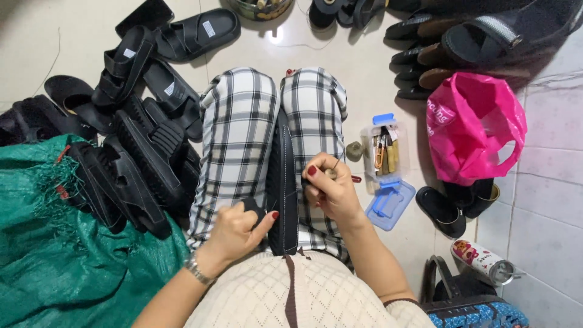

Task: The person sits on the floor and sews a black sandal using a needle and thread. They repeatedly insert the needle into the sandal strap and pull the thread through to stitch it.

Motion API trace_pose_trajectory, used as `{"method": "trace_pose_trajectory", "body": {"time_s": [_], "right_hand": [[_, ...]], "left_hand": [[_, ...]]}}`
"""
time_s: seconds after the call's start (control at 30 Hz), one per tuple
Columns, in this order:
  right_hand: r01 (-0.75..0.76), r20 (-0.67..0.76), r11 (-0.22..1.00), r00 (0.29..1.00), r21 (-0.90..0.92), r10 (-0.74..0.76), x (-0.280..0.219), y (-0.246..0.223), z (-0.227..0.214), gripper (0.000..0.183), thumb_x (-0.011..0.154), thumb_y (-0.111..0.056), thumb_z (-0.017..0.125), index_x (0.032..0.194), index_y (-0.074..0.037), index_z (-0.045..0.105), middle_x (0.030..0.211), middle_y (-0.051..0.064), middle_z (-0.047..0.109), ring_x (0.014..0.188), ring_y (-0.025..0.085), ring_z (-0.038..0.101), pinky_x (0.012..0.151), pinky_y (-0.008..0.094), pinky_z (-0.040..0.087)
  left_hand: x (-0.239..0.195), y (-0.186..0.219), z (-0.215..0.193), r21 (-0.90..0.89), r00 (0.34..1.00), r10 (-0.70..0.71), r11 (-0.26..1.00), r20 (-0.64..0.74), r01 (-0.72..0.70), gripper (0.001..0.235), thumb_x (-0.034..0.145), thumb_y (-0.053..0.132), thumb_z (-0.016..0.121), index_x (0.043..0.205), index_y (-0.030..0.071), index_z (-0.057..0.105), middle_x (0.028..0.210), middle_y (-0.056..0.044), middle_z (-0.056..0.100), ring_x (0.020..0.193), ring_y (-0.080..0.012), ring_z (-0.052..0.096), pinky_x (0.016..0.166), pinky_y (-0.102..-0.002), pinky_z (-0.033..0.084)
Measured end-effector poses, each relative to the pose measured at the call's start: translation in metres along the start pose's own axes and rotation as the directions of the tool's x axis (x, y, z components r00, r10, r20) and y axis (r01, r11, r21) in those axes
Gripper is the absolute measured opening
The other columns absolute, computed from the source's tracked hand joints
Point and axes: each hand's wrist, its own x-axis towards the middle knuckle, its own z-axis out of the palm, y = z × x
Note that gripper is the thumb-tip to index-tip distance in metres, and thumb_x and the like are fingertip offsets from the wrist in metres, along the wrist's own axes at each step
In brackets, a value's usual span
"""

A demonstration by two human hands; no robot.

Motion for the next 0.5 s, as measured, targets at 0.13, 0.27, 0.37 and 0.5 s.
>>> {"method": "trace_pose_trajectory", "body": {"time_s": [0.13, 0.27, 0.37, 0.5], "right_hand": [[0.074, -0.056, 0.983, 0.995, -0.170, -0.084, -0.003, -0.001, 0.013, 0.017, 0.097, -0.008, 0.064, 0.087, 0.005, 0.062, 0.042, 0.006, 0.039, 0.029, 0.011, 0.038, 0.032, 0.023, 0.036], [0.092, -0.064, 0.971, 0.992, -0.223, -0.109, -0.007, 0.006, 0.016, 0.016, 0.098, -0.006, 0.063, 0.086, 0.005, 0.063, 0.040, 0.004, 0.037, 0.029, 0.011, 0.038, 0.032, 0.022, 0.037], [0.007, -0.093, 0.985, 0.995, -0.175, -0.024, -0.011, -0.005, 0.024, 0.010, 0.096, -0.008, 0.065, 0.088, -0.004, 0.061, 0.060, -0.004, 0.050, 0.046, 0.003, 0.036, 0.041, 0.018, 0.030], [0.079, 0.031, 0.901, 0.997, -0.426, -0.073, -0.003, -0.031, -0.010, 0.008, 0.094, -0.003, 0.063, 0.098, -0.010, 0.063, 0.076, 0.000, 0.059, 0.050, 0.004, 0.047, 0.040, 0.016, 0.039]], "left_hand": [[-0.002, 0.007, 0.004, -0.201, 0.998, 0.036, 0.978, -0.052, -0.046, 0.059, 0.093, 0.028, 0.067, 0.040, 0.017, 0.042, 0.041, 0.004, 0.030, 0.032, -0.0182, 0.039, 0.033, -0.021, 0.032], [-0.010, 0.010, 0.001, -0.263, 1.000, 0.012, 0.965, -0.027, -0.019, 0.061, 0.092, 0.026, 0.069, 0.039, 0.016, 0.041, 0.039, 0.004, 0.031, 0.031, -0.0173, 0.039, 0.031, -0.022, 0.031], [-0.013, 0.021, -0.006, -0.239, 1.000, -0.024, 0.971, -0.007, 0.021, 0.047, 0.084, 0.009, 0.070, 0.045, 0.004, 0.044, 0.044, -0.005, 0.043, 0.039, -0.0186, 0.033, 0.037, -0.035, 0.028], [-0.039, -0.032, -0.004, -0.245, 0.910, -0.360, 0.881, 0.203, 0.404, 0.053, 0.085, 0.021, 0.075, 0.049, 0.009, 0.039, 0.052, -0.001, 0.042, 0.044, -0.0134, 0.035, 0.040, -0.027, 0.033]]}}
